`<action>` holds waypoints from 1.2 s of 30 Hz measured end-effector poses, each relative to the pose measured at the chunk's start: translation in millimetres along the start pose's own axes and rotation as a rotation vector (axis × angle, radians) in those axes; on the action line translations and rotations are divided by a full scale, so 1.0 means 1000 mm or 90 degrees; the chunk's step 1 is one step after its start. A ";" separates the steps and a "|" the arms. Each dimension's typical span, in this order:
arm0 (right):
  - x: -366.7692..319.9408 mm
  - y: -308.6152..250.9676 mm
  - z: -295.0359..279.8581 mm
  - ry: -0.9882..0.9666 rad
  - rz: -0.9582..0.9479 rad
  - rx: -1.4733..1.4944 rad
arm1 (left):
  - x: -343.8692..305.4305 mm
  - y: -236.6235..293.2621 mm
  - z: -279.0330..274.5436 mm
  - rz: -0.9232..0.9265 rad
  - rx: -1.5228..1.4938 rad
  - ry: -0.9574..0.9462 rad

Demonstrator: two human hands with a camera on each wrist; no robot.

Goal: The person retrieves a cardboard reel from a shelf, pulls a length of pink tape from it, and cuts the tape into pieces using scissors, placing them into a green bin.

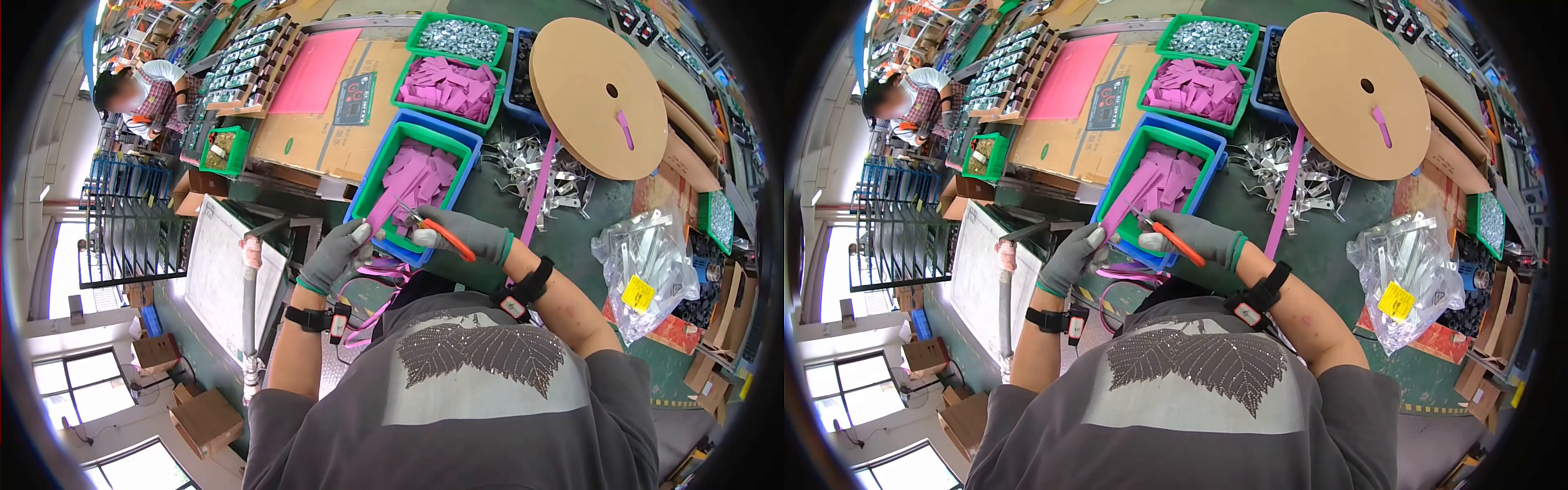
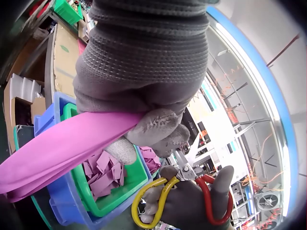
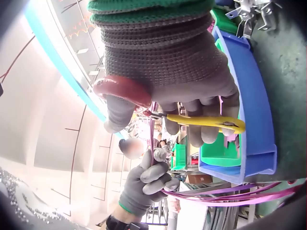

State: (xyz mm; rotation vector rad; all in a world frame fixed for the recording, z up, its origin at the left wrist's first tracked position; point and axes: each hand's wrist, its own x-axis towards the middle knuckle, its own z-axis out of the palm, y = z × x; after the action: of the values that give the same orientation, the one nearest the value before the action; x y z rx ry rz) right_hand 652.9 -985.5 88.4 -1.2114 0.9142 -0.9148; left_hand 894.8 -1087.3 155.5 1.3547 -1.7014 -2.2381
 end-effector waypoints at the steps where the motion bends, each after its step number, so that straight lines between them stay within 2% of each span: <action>1: 0.000 -0.003 0.000 -0.002 0.000 -0.001 | -0.001 0.001 -0.001 0.000 -0.019 -0.008; 4: 0.000 -0.008 0.000 -0.014 0.028 -0.012 | -0.001 0.000 -0.002 0.002 -0.033 -0.022; 7: 0.001 -0.007 0.000 0.012 -0.001 -0.036 | 0.000 0.001 -0.003 0.000 -0.034 -0.037; 9: -0.001 -0.008 0.000 -0.025 0.011 0.049 | -0.002 0.001 -0.003 -0.004 -0.041 -0.045; 10: -0.002 -0.013 0.001 -0.027 0.010 0.048 | -0.002 -0.001 -0.003 0.036 -0.008 -0.025; 12: -0.007 -0.026 0.004 0.050 0.145 0.139 | -0.006 -0.005 -0.005 0.077 0.023 -0.004; 14: -0.007 -0.025 0.004 0.076 0.142 0.170 | -0.015 -0.012 -0.018 0.008 -0.070 -0.084; 15: -0.006 -0.024 0.004 0.103 0.137 0.201 | -0.016 -0.018 -0.027 0.009 -0.069 -0.083; 18: 0.002 -0.010 -0.002 0.097 0.184 0.138 | -0.019 -0.025 -0.042 -0.031 -0.020 -0.070; 20: 0.003 -0.003 -0.007 0.106 0.205 0.081 | -0.014 -0.023 -0.037 0.035 -0.030 -0.040; 22: 0.001 0.006 -0.009 0.117 0.225 0.019 | -0.009 -0.020 -0.035 0.052 -0.054 -0.023; 24: -0.003 0.030 -0.002 0.029 0.238 0.325 | -0.006 -0.017 -0.035 0.069 -0.118 -0.023; 25: 0.003 0.037 -0.001 -0.103 0.171 0.221 | -0.004 -0.017 -0.034 0.064 -0.132 -0.034; 26: 0.002 0.044 -0.001 -0.105 0.171 0.221 | -0.002 -0.017 -0.032 0.064 -0.133 -0.033; 28: -0.001 0.003 0.011 -0.072 -0.031 -0.210 | 0.001 -0.017 -0.025 0.075 -0.108 -0.036; 29: 0.002 -0.006 0.014 -0.066 0.021 -0.205 | 0.001 -0.017 -0.021 0.075 -0.108 -0.036; 32: 0.020 0.015 0.010 -0.049 0.026 -0.103 | 0.001 -0.016 -0.016 0.058 -0.068 -0.019; 36: 0.021 0.012 0.005 -0.054 0.108 -0.142 | 0.000 -0.015 -0.013 0.047 -0.073 -0.023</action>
State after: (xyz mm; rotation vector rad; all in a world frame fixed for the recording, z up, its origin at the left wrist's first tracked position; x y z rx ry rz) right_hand 666.7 -1002.1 75.3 -1.3295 1.0532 -0.6337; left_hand 910.3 -1091.2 142.9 1.2155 -1.5789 -2.2933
